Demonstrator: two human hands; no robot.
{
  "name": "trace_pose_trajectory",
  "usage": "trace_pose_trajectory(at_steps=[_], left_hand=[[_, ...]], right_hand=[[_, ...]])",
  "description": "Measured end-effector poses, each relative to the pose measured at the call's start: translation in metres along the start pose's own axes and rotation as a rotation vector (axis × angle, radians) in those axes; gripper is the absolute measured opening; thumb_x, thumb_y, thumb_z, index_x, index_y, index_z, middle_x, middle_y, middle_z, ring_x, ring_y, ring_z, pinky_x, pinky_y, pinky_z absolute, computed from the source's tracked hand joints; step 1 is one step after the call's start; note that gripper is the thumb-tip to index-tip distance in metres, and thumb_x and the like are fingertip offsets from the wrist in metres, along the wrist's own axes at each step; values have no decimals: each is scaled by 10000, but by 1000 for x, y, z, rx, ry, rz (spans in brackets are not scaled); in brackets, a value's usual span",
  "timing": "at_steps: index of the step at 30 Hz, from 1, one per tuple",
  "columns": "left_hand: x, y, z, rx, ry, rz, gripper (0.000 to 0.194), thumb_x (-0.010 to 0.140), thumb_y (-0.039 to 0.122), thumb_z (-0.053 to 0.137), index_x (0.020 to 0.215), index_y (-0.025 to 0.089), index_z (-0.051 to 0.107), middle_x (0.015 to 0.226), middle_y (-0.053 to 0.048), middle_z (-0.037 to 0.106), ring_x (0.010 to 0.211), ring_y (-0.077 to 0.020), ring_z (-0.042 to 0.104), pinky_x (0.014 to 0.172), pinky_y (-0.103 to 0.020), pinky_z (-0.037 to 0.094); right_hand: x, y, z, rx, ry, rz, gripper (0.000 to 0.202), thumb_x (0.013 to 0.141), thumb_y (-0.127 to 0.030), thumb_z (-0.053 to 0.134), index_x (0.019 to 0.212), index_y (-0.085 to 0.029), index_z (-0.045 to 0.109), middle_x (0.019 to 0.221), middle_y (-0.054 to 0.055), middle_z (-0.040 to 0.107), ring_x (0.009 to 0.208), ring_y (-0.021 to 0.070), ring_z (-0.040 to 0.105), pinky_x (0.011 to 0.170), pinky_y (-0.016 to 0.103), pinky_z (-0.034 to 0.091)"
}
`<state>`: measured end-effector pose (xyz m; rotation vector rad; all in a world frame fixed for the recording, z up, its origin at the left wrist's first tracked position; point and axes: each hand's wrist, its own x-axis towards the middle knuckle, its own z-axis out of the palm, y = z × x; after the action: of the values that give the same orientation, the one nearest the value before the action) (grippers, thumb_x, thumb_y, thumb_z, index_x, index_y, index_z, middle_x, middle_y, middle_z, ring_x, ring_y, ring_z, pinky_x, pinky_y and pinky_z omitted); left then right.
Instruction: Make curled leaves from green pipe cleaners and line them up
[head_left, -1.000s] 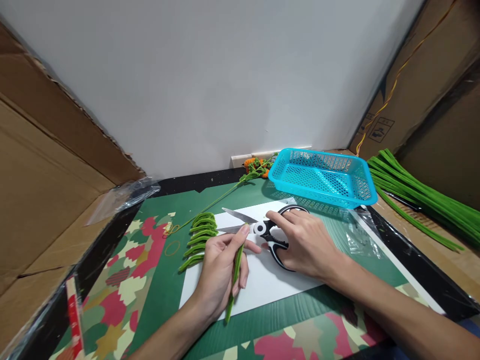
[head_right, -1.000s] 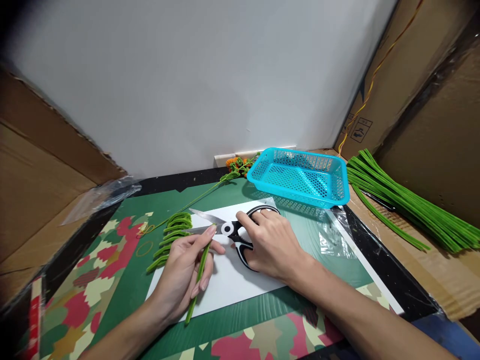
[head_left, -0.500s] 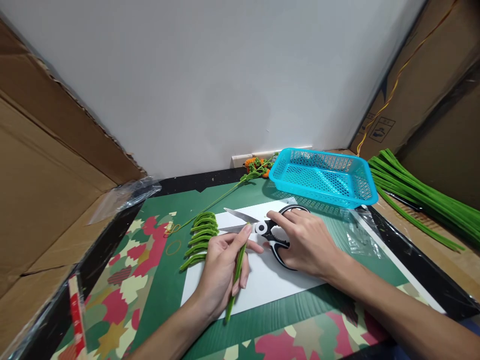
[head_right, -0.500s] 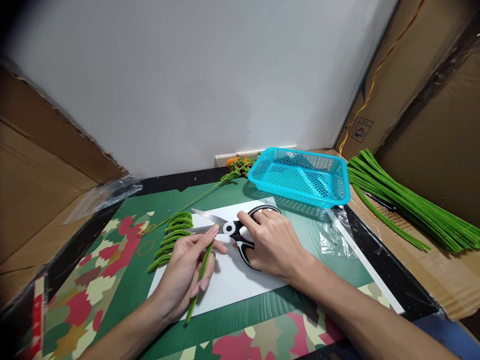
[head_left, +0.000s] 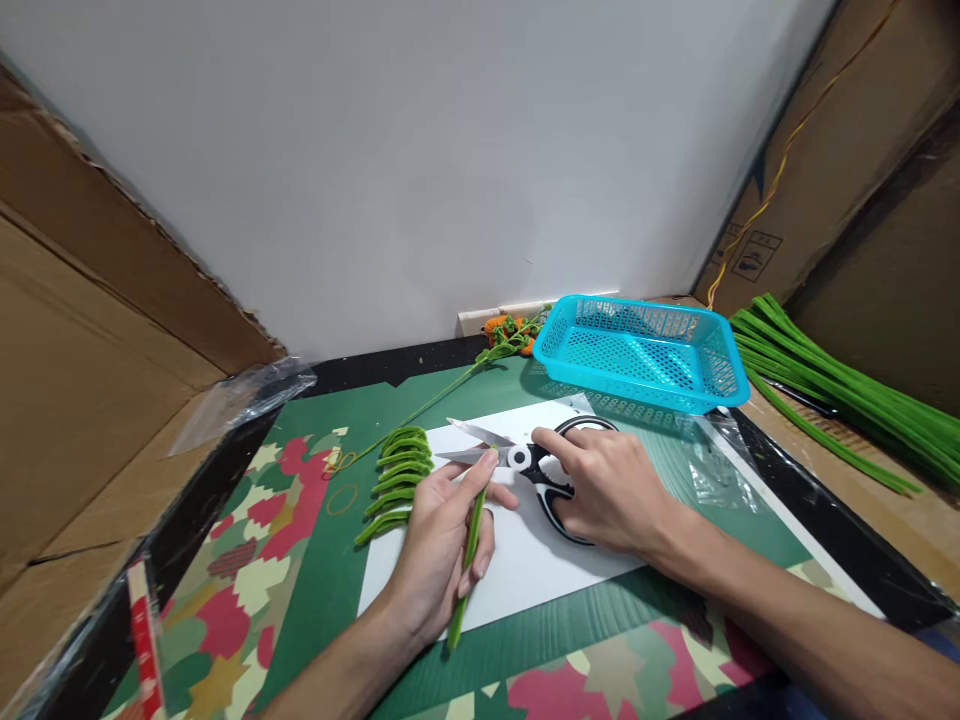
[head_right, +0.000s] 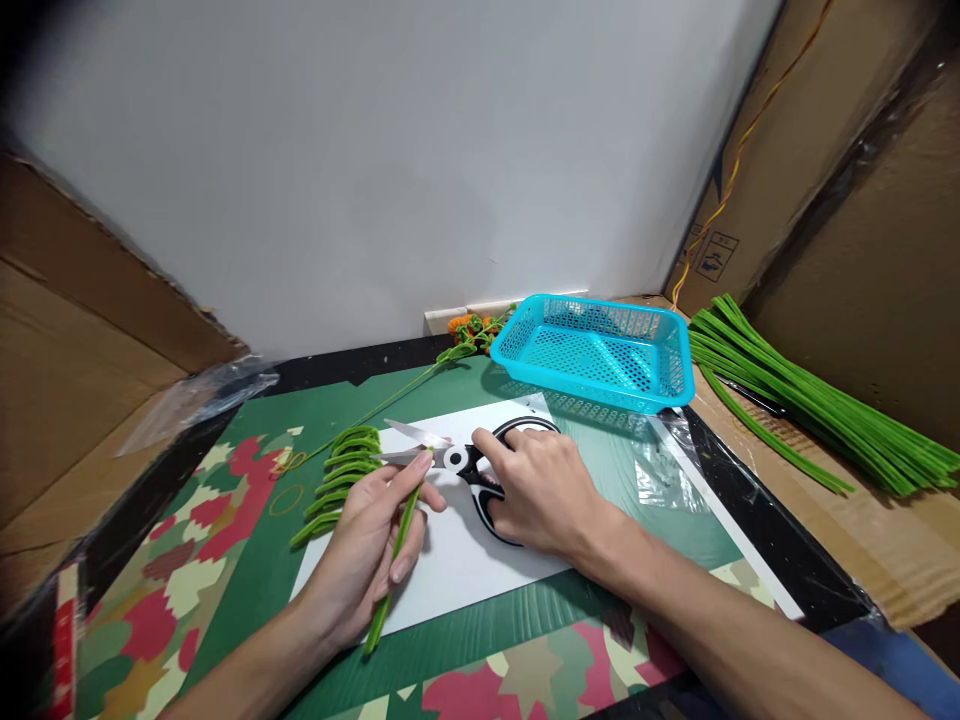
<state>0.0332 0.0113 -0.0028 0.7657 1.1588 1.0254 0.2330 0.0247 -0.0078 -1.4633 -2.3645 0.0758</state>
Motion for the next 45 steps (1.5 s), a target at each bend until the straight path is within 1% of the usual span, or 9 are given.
trace_pose_trajectory(at_steps=[3,8,13,18,27,32,35,41,45], left_hand=[[0,1,-1,-15,3,31,404,877,502,815,1024,195,599,805,41,722,247,-28,433,196,-115,239],[-2,4,3,13,-10,78,382,865,469,822,1015,187,613,813,38,717,252,-15,407,201,-111,243],[-2,6,4,52,-12,86,369,845,471,836,952,182,633,584,57,651,245,-27,340,212,-100,228],[-1,3,0,112,-69,59,368,915,518,760,860,177,632,332,92,440,231,-35,219,224,-89,187],[-3,6,2,110,-83,108,373,890,490,806,827,174,618,385,109,455,234,-15,236,235,-81,183],[-6,5,3,64,-78,152,374,863,437,843,850,168,583,658,70,621,262,14,351,254,-81,212],[-6,4,3,48,-83,172,355,879,420,828,892,169,577,758,61,647,263,22,384,265,-81,220],[-4,1,1,54,-126,171,349,892,421,810,909,163,575,770,54,637,261,23,393,270,-80,198],[-3,1,0,53,-132,163,349,895,424,804,946,164,578,755,55,633,262,23,373,270,-80,196]], right_hand=[[1,0,-1,2,13,17,431,766,-217,597,1192,-236,664,851,54,720,691,206,576,629,335,201],[1,2,0,22,-3,18,445,731,-239,610,1172,-227,661,859,59,726,692,208,578,628,334,195],[1,1,1,43,-6,21,415,742,-285,631,1153,-234,655,844,51,722,680,200,573,616,333,177],[0,-1,0,33,26,13,346,775,-316,630,1108,-227,655,821,57,724,665,198,564,616,327,169],[-1,-1,2,11,22,9,348,752,-342,611,1076,-218,647,759,56,723,603,183,515,589,315,139],[-2,-3,2,11,-25,14,391,713,-286,562,1088,-210,639,756,61,741,578,174,498,576,317,136],[-2,-5,1,-10,-52,21,417,695,-281,550,1096,-209,638,755,67,749,575,181,508,572,323,130],[-2,-7,-1,-62,-111,36,457,691,-285,553,1134,-209,636,750,67,751,585,189,526,575,328,131],[-2,-5,2,-95,-82,30,458,695,-281,560,1141,-216,639,762,67,747,591,194,543,577,331,126]])
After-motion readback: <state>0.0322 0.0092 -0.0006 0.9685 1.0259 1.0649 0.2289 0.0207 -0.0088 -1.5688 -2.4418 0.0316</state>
